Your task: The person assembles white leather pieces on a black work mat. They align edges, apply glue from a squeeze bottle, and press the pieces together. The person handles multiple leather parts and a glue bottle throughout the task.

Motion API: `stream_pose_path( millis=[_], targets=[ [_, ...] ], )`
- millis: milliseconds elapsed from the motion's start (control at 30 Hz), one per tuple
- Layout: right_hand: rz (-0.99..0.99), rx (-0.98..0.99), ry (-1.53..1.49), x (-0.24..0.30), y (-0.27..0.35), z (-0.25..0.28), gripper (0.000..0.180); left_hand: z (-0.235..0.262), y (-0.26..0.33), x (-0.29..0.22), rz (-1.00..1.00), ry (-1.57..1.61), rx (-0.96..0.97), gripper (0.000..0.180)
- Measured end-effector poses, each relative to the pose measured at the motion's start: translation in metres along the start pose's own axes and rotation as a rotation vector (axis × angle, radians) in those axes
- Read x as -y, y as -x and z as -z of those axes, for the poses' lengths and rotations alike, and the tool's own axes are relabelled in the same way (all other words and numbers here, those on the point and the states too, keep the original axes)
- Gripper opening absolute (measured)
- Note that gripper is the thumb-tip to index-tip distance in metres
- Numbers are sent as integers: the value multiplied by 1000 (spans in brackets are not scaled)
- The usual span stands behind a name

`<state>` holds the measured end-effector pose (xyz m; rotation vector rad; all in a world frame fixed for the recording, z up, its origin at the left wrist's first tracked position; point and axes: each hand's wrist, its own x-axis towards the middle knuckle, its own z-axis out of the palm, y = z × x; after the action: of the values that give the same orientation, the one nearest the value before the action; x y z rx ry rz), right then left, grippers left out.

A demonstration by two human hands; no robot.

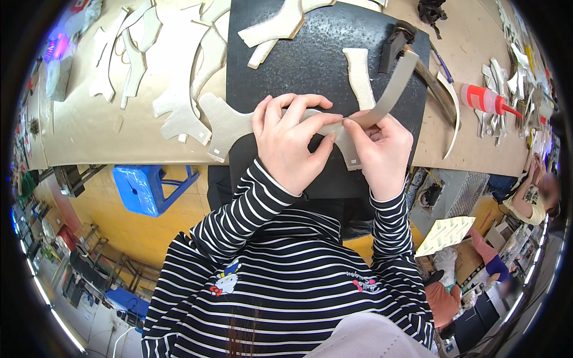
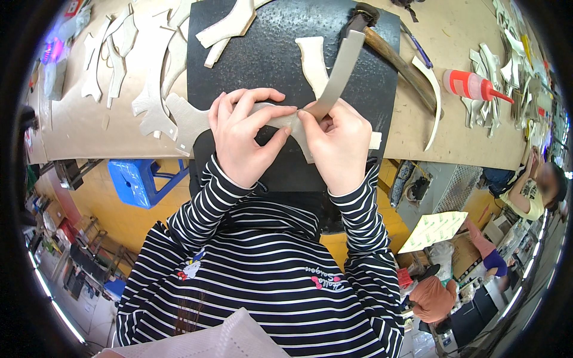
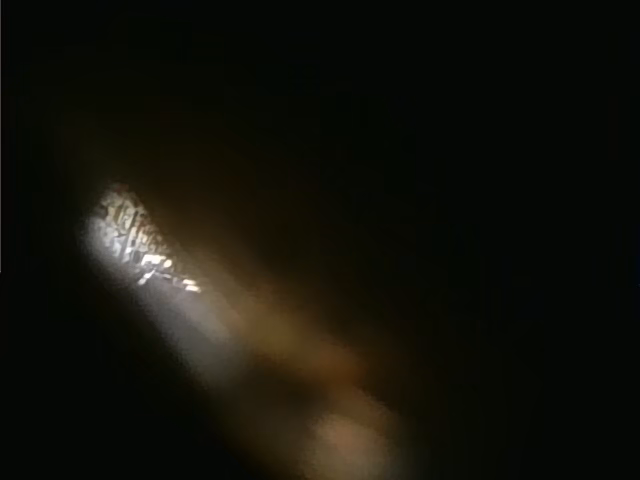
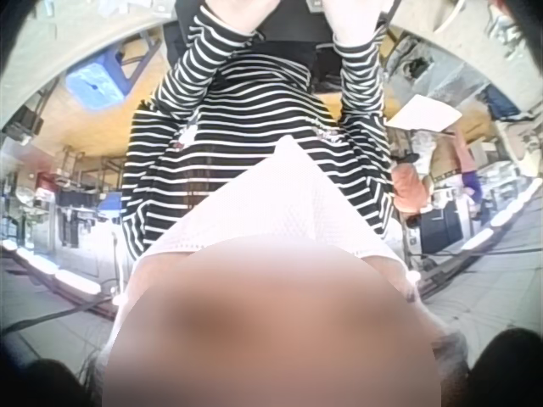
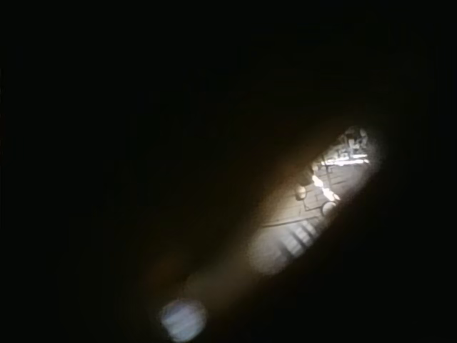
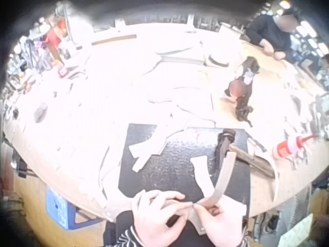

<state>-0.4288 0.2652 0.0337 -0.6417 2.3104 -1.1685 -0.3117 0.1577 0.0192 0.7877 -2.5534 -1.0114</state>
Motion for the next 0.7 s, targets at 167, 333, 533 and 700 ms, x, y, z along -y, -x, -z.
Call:
stream_pose_path(
  millis=[167,333,533,700],
  targets=[
    [20,-37,178,4,0,-2,13,-1,2,0,-5,-4,-9,27],
    [49,-175,94,-3,-14,-2,26,-6,8,0,-63,-56,-73,26],
    [456,-455,362,-28,-65,49,31,-13,31,-6,-226,-464,-95,44],
    [476,-198,549,-50,-91,67,27,-11,41,-4,-229,-340,-6,49]
  ],
)
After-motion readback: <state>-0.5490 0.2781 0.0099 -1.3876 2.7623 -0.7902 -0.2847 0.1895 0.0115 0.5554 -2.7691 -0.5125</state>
